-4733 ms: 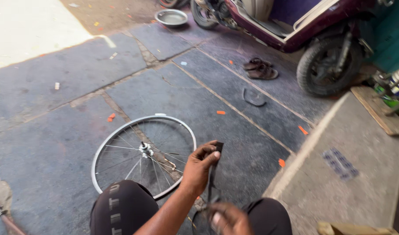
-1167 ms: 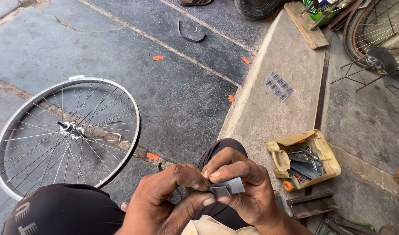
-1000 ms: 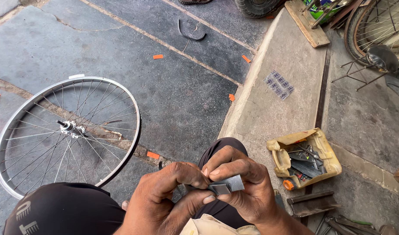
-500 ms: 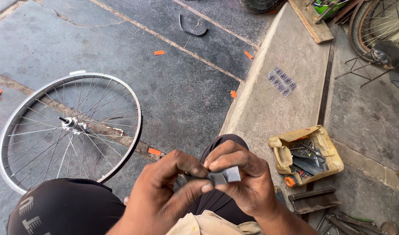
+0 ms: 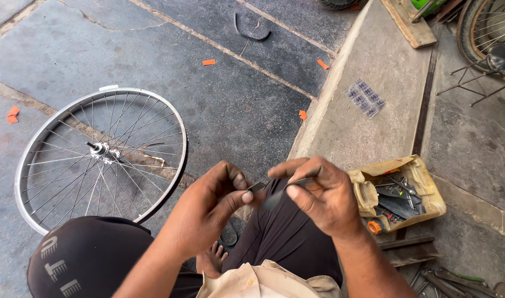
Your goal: The person sits on the ground and uses a sanding block to smooth a small piece of rubber. They then use scissors to cut a strip of inner tube material and insert it into a bicycle wheel rim. The person works on the wheel rim and the rubber strip, preparing to repair the tire.
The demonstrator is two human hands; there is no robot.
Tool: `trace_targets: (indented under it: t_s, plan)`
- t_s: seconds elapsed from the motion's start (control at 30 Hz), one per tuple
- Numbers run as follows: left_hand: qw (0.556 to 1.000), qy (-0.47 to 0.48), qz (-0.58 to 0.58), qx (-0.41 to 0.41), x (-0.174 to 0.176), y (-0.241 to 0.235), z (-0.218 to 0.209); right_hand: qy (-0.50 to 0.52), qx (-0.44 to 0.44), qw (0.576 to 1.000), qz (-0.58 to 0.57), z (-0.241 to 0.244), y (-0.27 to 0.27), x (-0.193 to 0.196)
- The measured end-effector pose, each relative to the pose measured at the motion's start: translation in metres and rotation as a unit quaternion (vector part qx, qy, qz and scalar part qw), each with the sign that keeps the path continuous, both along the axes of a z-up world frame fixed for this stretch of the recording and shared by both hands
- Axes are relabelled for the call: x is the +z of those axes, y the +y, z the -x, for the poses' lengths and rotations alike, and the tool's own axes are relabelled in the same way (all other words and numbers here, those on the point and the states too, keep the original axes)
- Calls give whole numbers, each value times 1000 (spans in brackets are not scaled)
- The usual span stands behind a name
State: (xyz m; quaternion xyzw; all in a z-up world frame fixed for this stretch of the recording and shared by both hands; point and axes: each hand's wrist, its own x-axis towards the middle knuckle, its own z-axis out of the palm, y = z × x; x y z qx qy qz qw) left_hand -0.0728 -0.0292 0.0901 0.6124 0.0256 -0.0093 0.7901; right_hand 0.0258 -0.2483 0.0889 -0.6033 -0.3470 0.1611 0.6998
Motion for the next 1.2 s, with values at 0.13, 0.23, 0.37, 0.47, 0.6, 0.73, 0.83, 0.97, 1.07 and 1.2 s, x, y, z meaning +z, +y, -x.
trace_targets:
  t_s: [0.13,0.23,0.37,0.47,0.6,0.73,0.83,0.97,1.07,1.2]
  plan:
    - [991,85,-101,-15,3,5,-8,33,13,999,27,-5,-1,-8]
    - [983,51,-176,-21,1,8,-9,7,-35,985,171,-11,-1,-9]
    - [975,58,-207,-50,-6,9,-9,-45,-9,971,236,-16,7,-2]
    - [974,59,-209,-62,-11,7,-11,-106,-28,935,338,-16,15,6]
    - [963,49,-256,-64,-11,9,-13,-108,-11,930,352,-14,26,12]
    - [959,64,-268,-67,-11,8,-14,-86,-8,922,377,-13,30,14]
    - [957,67,-273,-72,-14,8,-14,-104,-13,912,397,-14,31,12]
    - [961,57,-260,-75,-17,8,-14,-89,-12,915,392,-15,33,10]
    - [961,61,-258,-75,-18,8,-14,-88,-17,914,396,-16,33,9]
    - [960,55,-264,-77,-19,8,-15,-84,-13,917,389,-16,33,6]
